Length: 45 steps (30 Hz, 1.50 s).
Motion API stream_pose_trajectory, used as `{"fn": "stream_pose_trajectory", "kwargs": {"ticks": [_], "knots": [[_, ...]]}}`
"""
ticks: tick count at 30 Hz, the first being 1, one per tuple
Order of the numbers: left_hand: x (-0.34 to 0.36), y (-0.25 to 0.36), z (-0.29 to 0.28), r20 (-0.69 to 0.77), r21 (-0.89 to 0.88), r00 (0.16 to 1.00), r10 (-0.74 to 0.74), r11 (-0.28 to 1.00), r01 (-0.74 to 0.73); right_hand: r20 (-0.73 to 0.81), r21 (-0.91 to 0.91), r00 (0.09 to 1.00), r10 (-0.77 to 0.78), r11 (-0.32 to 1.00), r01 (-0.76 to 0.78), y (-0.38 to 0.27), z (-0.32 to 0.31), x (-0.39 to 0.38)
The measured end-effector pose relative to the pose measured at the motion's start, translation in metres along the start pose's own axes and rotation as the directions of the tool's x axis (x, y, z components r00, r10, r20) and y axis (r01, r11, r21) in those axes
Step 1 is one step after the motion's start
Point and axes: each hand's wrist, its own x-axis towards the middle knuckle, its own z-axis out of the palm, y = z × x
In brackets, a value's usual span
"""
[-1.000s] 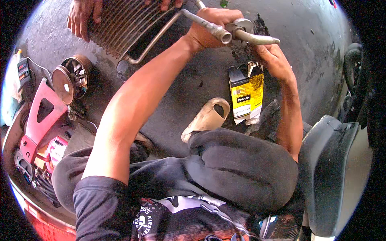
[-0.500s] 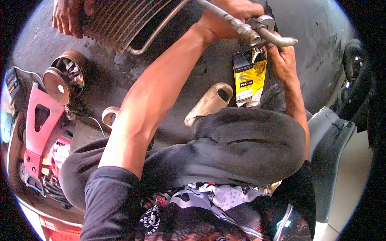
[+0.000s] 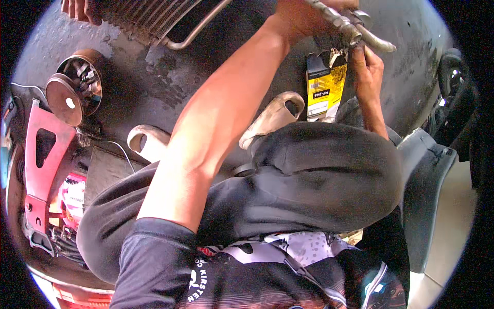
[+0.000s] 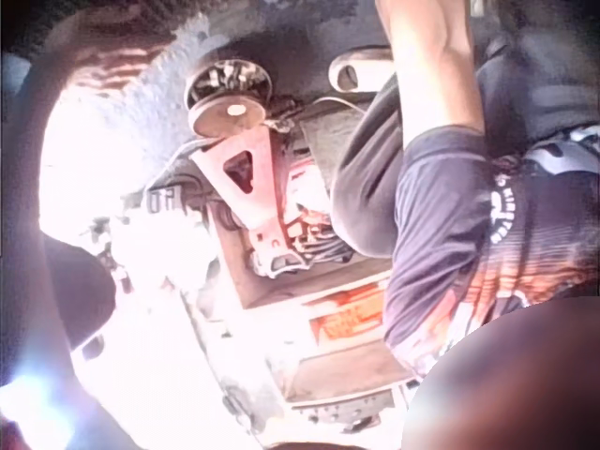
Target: The recorder is inspecting and repairing components of a car radiator system.
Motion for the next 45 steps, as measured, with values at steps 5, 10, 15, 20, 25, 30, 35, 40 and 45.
{"fn": "stream_pose_trajectory", "kwargs": {"ticks": [5, 10, 15, 20, 25, 30, 35, 40, 45], "knots": [[-0.006, 0.001, -0.005, 0.017, 0.093, 1.000, 0.001, 0.996, -0.003, 0.013, 0.165, 0.999, 0.035, 0.986, -0.037, -0.008, 0.017, -0.012], [-0.004, 0.003, -0.002, -0.015, 0.059, 1.000, 0.009, 0.998, -0.008, 0.000, 0.227, 0.992, 0.122, 0.967, -0.119, -0.010, 0.022, -0.019], [-0.006, 0.003, -0.005, -0.022, 0.067, 1.000, 0.003, 0.998, -0.001, -0.023, 0.306, 0.987, 0.160, 0.941, -0.145, -0.015, 0.034, -0.023], [-0.008, 0.002, -0.004, -0.059, 0.052, 0.998, 0.011, 0.999, -0.008, -0.005, 0.328, 0.979, 0.203, 0.925, -0.190, -0.016, 0.039, -0.028], [-0.004, 0.006, -0.005, -0.034, 0.088, 0.999, 0.025, 0.996, -0.022, 0.016, 0.393, 0.970, 0.244, 0.890, -0.231, -0.005, 0.039, -0.036], [-0.006, -0.031, 0.014, 0.189, 0.233, 0.972, 0.139, 0.955, -0.183, 0.047, 0.413, 0.970, 0.240, 0.879, -0.238, -0.022, 0.040, -0.032], [-0.012, -0.011, -0.012, 0.228, 0.186, 0.974, -0.011, 0.982, -0.032, 0.178, 0.350, 0.978, 0.106, 0.922, -0.164, 0.014, 0.045, -0.021], [-0.003, -0.004, -0.016, 0.243, 0.159, 0.970, -0.010, 0.987, -0.030, 0.202, 0.430, 0.979, 0.023, 0.896, -0.110, 0.005, 0.038, -0.012], [-0.005, 0.000, -0.014, 0.247, 0.172, 0.968, -0.050, 0.985, 0.007, 0.116, 0.467, 0.993, 0.010, 0.882, -0.064, 0.018, 0.045, -0.021]]}}
